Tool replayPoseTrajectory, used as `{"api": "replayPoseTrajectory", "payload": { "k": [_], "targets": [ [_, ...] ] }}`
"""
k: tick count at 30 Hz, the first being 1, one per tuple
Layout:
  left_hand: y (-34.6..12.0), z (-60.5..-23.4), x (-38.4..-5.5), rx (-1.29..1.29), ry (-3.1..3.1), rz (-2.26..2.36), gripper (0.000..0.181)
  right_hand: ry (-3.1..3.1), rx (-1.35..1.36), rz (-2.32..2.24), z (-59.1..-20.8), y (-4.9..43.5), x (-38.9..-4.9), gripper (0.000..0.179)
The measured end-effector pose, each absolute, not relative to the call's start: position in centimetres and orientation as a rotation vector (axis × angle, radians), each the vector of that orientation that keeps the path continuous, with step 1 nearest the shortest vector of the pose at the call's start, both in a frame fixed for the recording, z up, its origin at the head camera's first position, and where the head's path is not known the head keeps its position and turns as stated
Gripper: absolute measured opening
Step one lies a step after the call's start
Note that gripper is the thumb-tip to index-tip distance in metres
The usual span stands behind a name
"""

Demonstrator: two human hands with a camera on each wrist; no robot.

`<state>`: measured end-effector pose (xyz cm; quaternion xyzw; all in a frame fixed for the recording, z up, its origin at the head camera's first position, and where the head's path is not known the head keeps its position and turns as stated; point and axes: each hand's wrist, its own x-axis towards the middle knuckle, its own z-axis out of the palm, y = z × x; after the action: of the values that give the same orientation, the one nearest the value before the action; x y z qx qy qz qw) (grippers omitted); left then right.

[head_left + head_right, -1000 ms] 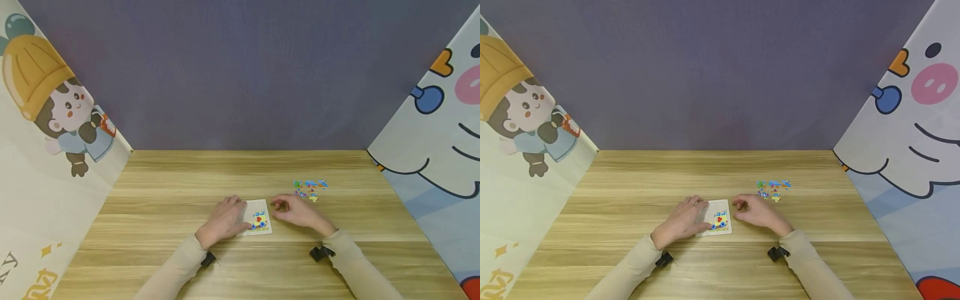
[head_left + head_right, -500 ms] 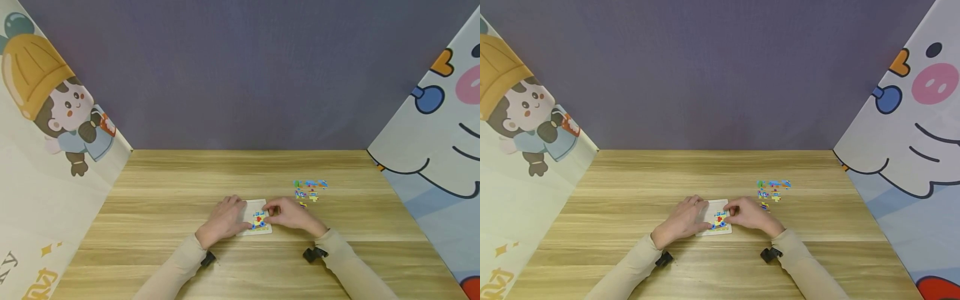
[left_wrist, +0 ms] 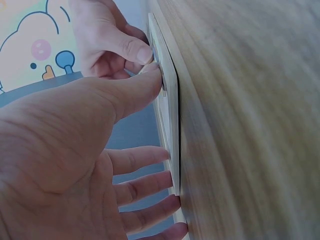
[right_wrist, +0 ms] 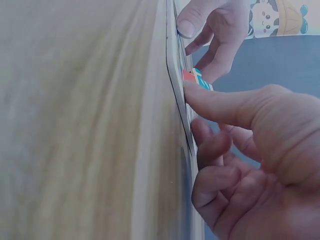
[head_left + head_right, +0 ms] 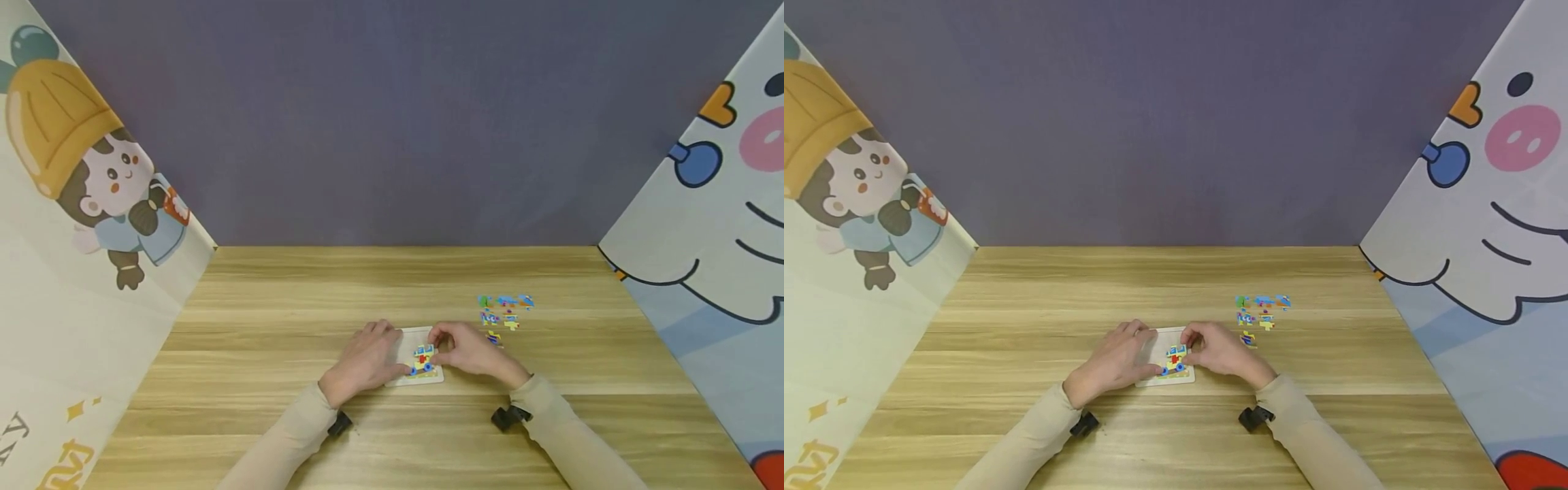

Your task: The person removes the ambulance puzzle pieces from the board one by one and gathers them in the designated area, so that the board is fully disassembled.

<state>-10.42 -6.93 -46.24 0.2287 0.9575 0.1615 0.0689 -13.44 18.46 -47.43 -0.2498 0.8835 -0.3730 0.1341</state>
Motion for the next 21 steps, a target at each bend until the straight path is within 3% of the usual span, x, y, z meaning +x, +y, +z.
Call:
{"api": "replayPoseTrajectory", "payload": {
  "k": [21],
  "targets": [
    [-6.89, -46.14, -10.26, 0.7, 2.9, 0.474, 0.074, 2.599, -0.788, -1.065, -47.45, 19.12, -13.3, 0.033]
  ]
}}
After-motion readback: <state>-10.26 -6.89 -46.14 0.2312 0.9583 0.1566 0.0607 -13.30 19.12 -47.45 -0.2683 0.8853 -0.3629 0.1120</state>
